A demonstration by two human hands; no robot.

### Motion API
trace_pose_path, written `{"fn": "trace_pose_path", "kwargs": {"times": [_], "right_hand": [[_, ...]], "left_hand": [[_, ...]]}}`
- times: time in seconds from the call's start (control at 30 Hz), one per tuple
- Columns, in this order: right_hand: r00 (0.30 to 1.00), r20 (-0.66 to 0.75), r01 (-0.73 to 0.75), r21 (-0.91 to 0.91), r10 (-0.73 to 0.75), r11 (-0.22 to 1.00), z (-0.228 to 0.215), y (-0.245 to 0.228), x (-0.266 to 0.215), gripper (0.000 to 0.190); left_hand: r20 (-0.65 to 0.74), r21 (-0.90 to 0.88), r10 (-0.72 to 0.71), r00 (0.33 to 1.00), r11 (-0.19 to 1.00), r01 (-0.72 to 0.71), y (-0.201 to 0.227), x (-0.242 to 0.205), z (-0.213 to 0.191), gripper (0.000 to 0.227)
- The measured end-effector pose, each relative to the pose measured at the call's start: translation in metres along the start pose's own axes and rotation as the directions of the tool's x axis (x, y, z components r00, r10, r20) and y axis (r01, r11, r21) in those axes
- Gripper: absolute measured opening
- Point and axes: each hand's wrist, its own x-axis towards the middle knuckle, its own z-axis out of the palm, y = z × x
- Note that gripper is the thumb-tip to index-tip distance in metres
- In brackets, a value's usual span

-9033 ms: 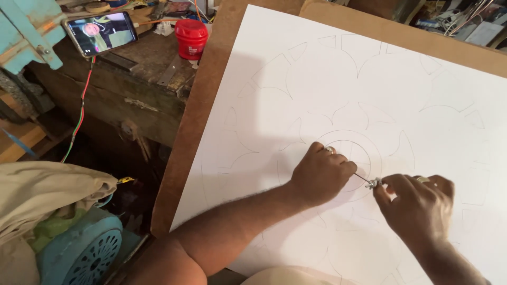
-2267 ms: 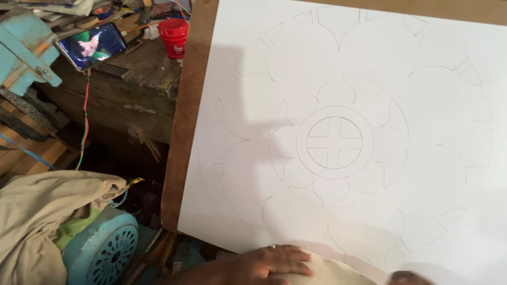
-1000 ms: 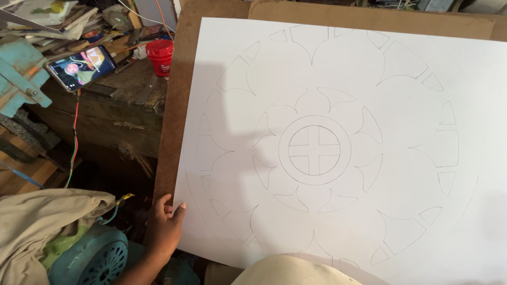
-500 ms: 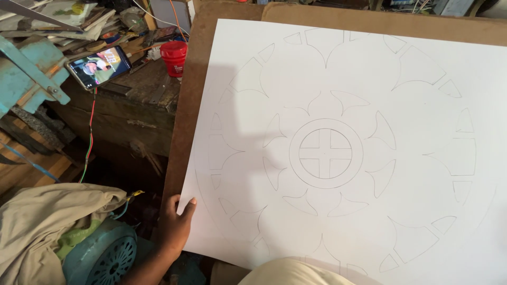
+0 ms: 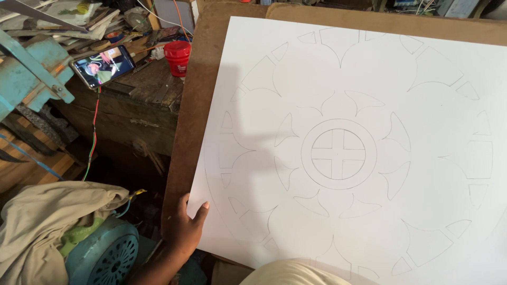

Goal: The person is using a compass and a pen to draw a geometric pattern on a large white sheet of paper.

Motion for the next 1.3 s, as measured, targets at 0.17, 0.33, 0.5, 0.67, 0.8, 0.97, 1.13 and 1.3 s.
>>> {"fn": "trace_pose_path", "kwargs": {"times": [0.17,0.33,0.5,0.67,0.8,0.97,1.13,1.3], "right_hand": [[1.000,-0.010,0.008,-0.081,-0.009,0.997,0.035,-0.005,0.017,0.073],[1.000,-0.017,0.012,-0.156,-0.015,0.988,0.072,-0.018,0.029,0.074],[1.000,-0.013,0.013,-0.222,-0.017,0.975,0.101,-0.042,0.026,0.076],[0.867,-0.499,0.039,0.061,-0.004,0.997,0.007,-0.166,0.005,0.065],[0.455,-0.842,0.143,0.391,0.290,0.909,0.023,-0.193,0.018,0.061],[0.361,-0.930,0.195,0.150,0.071,0.969,0.047,-0.166,0.040,0.059],[0.534,-0.827,0.202,0.330,0.179,0.922,0.030,-0.191,0.010,0.060],[0.521,-0.782,0.190,0.496,0.341,0.847,-0.004,-0.201,-0.006,0.049]], "left_hand": [[-0.022,0.021,0.061,0.998,0.998,-0.060,-0.002,0.001,0.003,0.076],[-0.141,0.203,0.188,0.972,0.966,-0.158,0.027,-0.005,-0.003,0.080],[-0.229,0.147,0.850,0.475,0.512,-0.846,0.091,-0.031,0.031,0.061],[0.165,0.029,0.983,0.077,0.073,-0.997,0.184,-0.070,0.089,0.076],[0.428,0.144,0.894,-0.129,-0.208,-0.967,0.256,-0.067,0.161,0.090],[0.404,0.236,0.914,-0.049,-0.155,-0.959,0.349,0.000,0.157,0.089],[-0.078,0.143,0.940,0.333,0.341,-0.929,0.358,0.137,0.073,0.076],[-0.313,0.238,0.511,0.801,0.858,-0.455,0.183,0.343,0.058,0.038]]}}
